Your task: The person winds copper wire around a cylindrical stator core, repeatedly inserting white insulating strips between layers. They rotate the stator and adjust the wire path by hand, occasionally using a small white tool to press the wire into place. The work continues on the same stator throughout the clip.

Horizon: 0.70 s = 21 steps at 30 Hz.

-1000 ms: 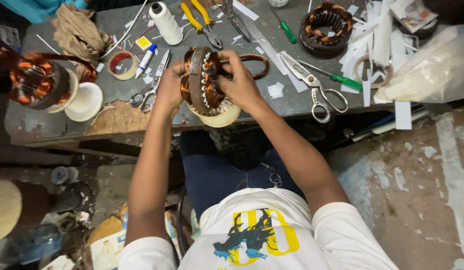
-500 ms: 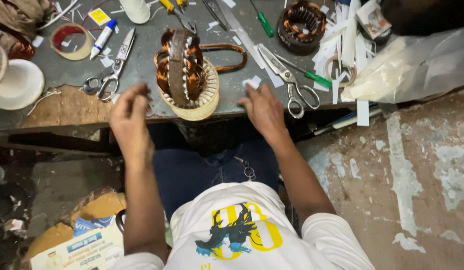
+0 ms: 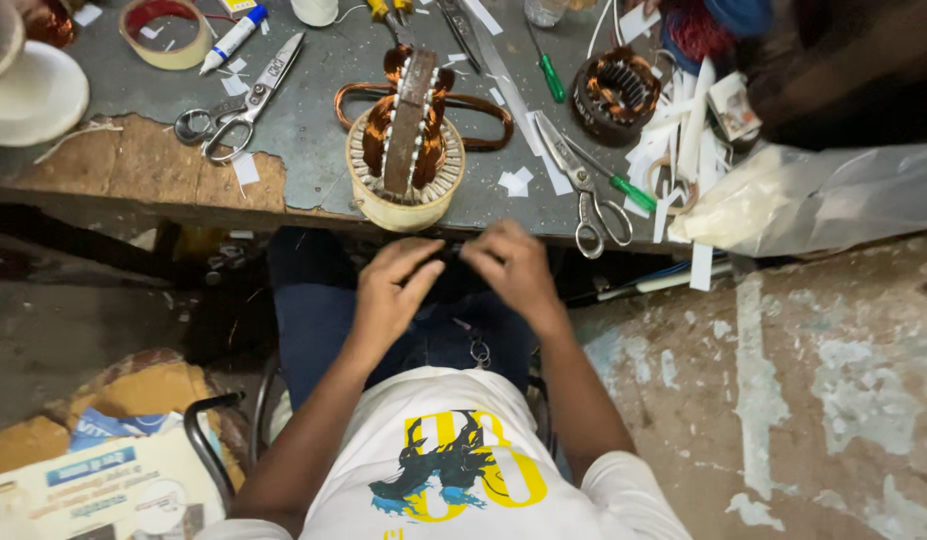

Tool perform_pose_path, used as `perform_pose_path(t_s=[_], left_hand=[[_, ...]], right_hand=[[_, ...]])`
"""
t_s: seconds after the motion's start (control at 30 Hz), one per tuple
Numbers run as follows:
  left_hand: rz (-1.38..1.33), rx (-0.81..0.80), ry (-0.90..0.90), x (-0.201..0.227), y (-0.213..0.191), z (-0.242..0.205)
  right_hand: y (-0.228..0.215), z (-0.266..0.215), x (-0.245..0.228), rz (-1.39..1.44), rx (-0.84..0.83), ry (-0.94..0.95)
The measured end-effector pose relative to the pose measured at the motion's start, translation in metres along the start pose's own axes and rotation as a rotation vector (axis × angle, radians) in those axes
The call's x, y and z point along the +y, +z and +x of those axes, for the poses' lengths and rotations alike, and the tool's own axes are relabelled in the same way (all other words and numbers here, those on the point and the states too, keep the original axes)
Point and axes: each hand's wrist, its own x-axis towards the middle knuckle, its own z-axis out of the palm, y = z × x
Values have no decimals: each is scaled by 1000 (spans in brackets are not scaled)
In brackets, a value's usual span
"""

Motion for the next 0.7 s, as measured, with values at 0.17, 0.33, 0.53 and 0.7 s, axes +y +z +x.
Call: perform_pose_path(t_s=[0.17, 0.33, 0.53, 0.7], left_hand=[[-212, -98, -398, -9, 15, -10], [-683, -53, -622, -30, 16, -15], [-613, -113, -445, -20, 4, -10], [-350, -137, -416, -3, -10, -3]], right_hand=[[28, -34, -16, 578, -43, 580], [31, -34, -28, 554, 8, 473], [24, -23, -43, 459, 64, 394], [23, -18, -51, 438, 41, 254]])
